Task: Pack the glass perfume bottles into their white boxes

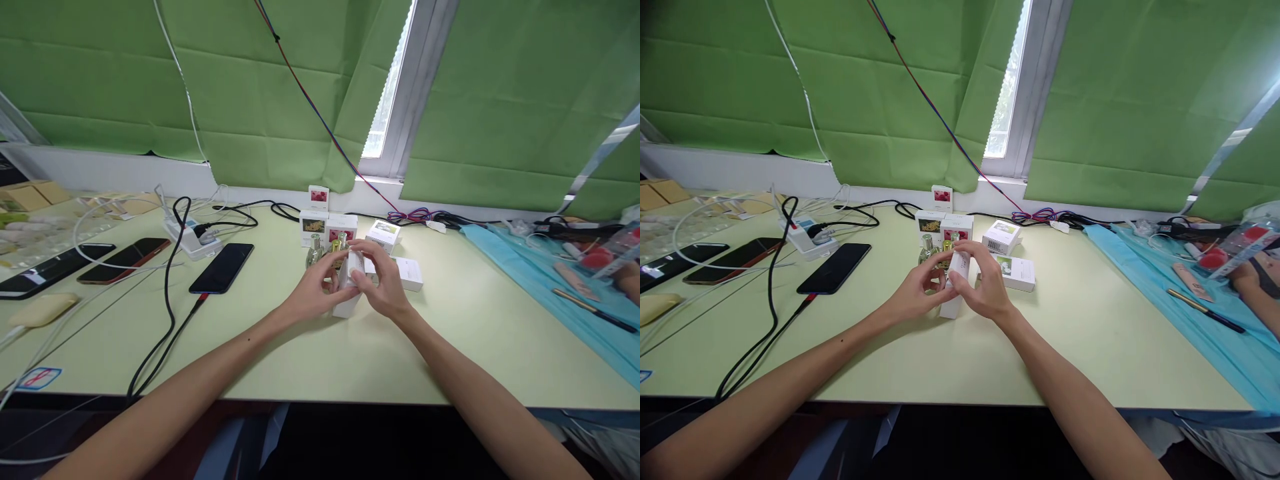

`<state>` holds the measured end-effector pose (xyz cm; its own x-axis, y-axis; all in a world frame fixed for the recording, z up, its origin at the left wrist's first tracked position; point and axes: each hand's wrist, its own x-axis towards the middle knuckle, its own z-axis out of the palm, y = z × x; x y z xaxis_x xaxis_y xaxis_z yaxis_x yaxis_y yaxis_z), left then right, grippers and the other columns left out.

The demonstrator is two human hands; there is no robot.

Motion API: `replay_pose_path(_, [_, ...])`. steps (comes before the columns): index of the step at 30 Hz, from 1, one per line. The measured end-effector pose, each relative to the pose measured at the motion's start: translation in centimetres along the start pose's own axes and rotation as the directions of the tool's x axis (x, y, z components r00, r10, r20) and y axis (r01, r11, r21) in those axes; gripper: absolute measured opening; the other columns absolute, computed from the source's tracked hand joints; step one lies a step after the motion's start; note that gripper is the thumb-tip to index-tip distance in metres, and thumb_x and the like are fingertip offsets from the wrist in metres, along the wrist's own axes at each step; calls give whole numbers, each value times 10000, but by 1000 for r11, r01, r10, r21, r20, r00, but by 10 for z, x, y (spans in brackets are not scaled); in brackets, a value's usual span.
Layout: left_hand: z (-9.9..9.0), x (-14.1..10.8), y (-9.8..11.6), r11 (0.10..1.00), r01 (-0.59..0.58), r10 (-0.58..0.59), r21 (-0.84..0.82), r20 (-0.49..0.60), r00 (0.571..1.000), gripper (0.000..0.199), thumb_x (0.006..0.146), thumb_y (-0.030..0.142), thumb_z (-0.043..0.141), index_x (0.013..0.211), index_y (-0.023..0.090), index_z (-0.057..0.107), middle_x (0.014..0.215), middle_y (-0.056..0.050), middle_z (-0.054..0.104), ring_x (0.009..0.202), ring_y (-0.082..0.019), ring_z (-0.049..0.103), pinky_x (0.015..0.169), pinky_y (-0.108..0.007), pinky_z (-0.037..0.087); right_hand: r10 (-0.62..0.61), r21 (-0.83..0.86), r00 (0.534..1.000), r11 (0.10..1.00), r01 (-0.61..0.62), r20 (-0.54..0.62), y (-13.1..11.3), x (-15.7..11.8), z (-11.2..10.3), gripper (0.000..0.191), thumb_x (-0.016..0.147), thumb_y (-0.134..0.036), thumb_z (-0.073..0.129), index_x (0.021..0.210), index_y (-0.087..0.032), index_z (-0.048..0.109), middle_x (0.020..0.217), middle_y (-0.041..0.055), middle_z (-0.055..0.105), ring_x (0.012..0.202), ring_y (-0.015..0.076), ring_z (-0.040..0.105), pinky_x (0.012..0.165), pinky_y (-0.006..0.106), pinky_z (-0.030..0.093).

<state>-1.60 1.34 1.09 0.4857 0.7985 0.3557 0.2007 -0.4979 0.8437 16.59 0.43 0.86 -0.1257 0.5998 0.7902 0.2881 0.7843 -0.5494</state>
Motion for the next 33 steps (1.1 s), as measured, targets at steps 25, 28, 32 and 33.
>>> replay_pose_path(25, [3, -2, -2, 1000, 5, -5, -10, -14, 1000, 629, 858, 497, 731, 1392, 314, 454, 1377, -94, 547, 604, -49, 478, 615, -270, 502, 38, 34, 999, 999, -39, 20, 1, -1, -1, 188, 870, -276, 650, 1055, -256, 624, 1214, 120, 624, 1204, 285, 598, 971, 482, 539])
replay_pose_path(28, [3, -2, -4, 1000, 18, -18, -14, -16, 1000, 637, 846, 499, 743, 1378, 305, 451, 1386, -99, 544, 611, -51, 486, 613, -273, 504, 42, 34, 999, 998, -43, 26, 1, -1, -1, 179, 876, -287, 645, 1052, -259, 622, 1211, 117, 623, 1207, 289, 592, 961, 476, 539])
replay_pose_path(32, [3, -2, -5, 1000, 16, -16, -23, -14, 1000, 631, 840, 495, 748, 1356, 292, 447, 1376, -102, 546, 613, -53, 494, 605, -271, 500, 51, 36, 998, 998, -52, 32, 2, -1, -1, 160, 891, -311, 630, 1044, -265, 621, 1204, 114, 622, 1209, 296, 590, 955, 476, 538])
replay_pose_path(33, [3, -2, -5, 1000, 14, -14, -23, -14, 1000, 623, 842, 493, 746, 1349, 289, 447, 1374, -102, 544, 614, -53, 495, 607, -270, 498, 55, 32, 998, 998, -56, 35, 2, -1, -1, 158, 895, -318, 624, 1045, -267, 622, 1208, 113, 619, 1212, 297, 589, 960, 478, 537])
